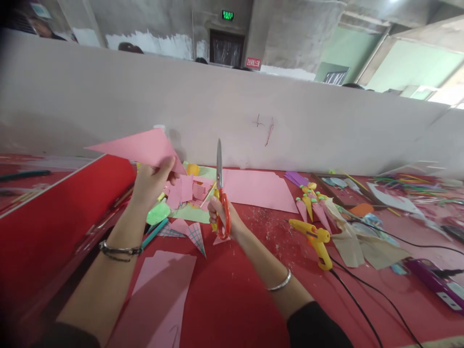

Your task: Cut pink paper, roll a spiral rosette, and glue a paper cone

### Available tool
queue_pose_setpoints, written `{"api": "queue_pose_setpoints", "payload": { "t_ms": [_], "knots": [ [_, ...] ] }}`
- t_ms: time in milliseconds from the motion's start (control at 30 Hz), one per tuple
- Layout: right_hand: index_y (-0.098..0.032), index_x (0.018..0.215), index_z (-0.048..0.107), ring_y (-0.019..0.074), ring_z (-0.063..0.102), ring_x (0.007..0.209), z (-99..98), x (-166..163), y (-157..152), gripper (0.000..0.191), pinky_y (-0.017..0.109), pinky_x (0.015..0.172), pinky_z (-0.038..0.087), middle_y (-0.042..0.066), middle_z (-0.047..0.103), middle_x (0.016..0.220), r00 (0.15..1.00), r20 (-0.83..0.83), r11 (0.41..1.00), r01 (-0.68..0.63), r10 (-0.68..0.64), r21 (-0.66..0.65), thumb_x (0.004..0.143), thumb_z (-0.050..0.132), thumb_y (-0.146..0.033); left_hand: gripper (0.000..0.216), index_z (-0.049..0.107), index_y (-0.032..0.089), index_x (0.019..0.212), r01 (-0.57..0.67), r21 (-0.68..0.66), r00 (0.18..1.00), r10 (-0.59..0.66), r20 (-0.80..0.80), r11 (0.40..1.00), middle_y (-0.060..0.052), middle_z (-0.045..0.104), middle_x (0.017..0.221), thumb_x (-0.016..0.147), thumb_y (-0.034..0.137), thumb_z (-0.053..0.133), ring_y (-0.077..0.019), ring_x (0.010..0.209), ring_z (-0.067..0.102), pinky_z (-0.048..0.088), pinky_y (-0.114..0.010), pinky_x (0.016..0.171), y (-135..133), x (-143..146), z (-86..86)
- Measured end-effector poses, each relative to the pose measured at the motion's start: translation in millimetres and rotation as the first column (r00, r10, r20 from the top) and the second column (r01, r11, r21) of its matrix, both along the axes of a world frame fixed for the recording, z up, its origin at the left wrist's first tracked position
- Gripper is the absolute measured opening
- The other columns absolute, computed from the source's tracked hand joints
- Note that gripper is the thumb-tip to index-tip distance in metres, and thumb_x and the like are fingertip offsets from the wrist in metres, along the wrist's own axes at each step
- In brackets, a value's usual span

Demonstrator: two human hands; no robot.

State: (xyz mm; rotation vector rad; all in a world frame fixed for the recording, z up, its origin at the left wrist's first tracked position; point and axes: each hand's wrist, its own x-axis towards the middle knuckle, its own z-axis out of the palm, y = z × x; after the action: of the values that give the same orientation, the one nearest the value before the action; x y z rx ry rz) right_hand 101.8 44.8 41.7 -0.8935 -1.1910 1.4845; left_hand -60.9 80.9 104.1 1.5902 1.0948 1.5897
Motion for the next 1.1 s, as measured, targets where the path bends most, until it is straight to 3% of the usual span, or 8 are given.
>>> {"api": "queue_pose_setpoints", "payload": {
  "t_ms": [167, 367, 533, 833, 1100],
  "knots": [
    [-0.019, 0.060, 0.037, 0.0091, 0.041, 0.054, 0.9, -0.4, 10.9, 0.050, 0.027, 0.058, 0.038, -0.004, 0.040, 0.056, 0.957, 0.287, 0.977, -0.105, 0.047, 0.188, 0.060, 0.046, -0.068, 0.016, 0.054, 0.014, 0.054, 0.014, -0.085, 0.991, -0.002, 0.135, 0.996, 0.004, 0.052, 0.046, 0.067, 0.022, 0.055, -0.0062, 0.042, 0.049, 0.041, -0.016, 0.044, 10.5, 0.4, -4.5],
    [-0.018, 0.067, 0.038, 0.0087, 0.036, 0.058, 0.2, 1.1, 4.7, 0.045, 0.024, 0.054, 0.034, -0.003, 0.038, 0.065, 0.869, 0.494, 0.953, -0.182, 0.040, 0.241, 0.062, 0.050, -0.061, 0.015, 0.054, 0.014, 0.052, 0.055, -0.099, 0.955, -0.023, 0.296, 0.994, 0.004, 0.049, 0.047, 0.065, 0.022, 0.057, -0.0052, 0.041, 0.046, 0.041, -0.016, 0.043, 22.8, -5.1, -12.7],
    [-0.019, 0.064, 0.035, 0.0079, 0.034, 0.052, -3.1, -5.0, -0.1, 0.039, 0.023, 0.049, 0.030, -0.004, 0.034, 0.060, 0.859, 0.510, 0.976, -0.080, -0.036, 0.203, 0.069, 0.043, -0.057, 0.015, 0.055, 0.014, 0.055, 0.098, -0.087, 0.929, -0.060, 0.364, 0.991, 0.003, 0.052, 0.050, 0.067, 0.021, 0.056, -0.0042, 0.044, 0.046, 0.042, -0.014, 0.045, 25.7, -8.2, -14.4],
    [-0.020, 0.058, 0.030, 0.0068, 0.027, 0.048, -1.6, -1.1, 1.4, 0.033, 0.022, 0.045, 0.023, -0.005, 0.028, 0.055, 0.773, 0.632, 0.973, -0.101, -0.053, 0.206, 0.075, 0.036, -0.047, 0.027, 0.054, 0.014, 0.056, 0.163, -0.047, 0.960, -0.147, 0.237, 0.986, 0.001, 0.056, 0.051, 0.070, 0.037, 0.056, -0.0079, 0.046, 0.052, 0.046, -0.021, 0.051, 30.3, -3.3, -21.1],
    [-0.020, 0.059, 0.030, 0.0068, 0.027, 0.050, 1.9, -0.8, -0.1, 0.028, 0.022, 0.047, 0.026, -0.005, 0.029, 0.058, 0.763, 0.644, 0.949, -0.161, -0.054, 0.271, 0.075, 0.036, -0.043, 0.012, 0.054, 0.015, 0.062, 0.065, -0.001, 0.953, -0.062, 0.298, 0.998, 0.003, 0.053, 0.053, 0.071, 0.023, 0.054, -0.0051, 0.045, 0.048, 0.042, -0.017, 0.047, 27.4, -2.2, -18.3]
  ]
}}
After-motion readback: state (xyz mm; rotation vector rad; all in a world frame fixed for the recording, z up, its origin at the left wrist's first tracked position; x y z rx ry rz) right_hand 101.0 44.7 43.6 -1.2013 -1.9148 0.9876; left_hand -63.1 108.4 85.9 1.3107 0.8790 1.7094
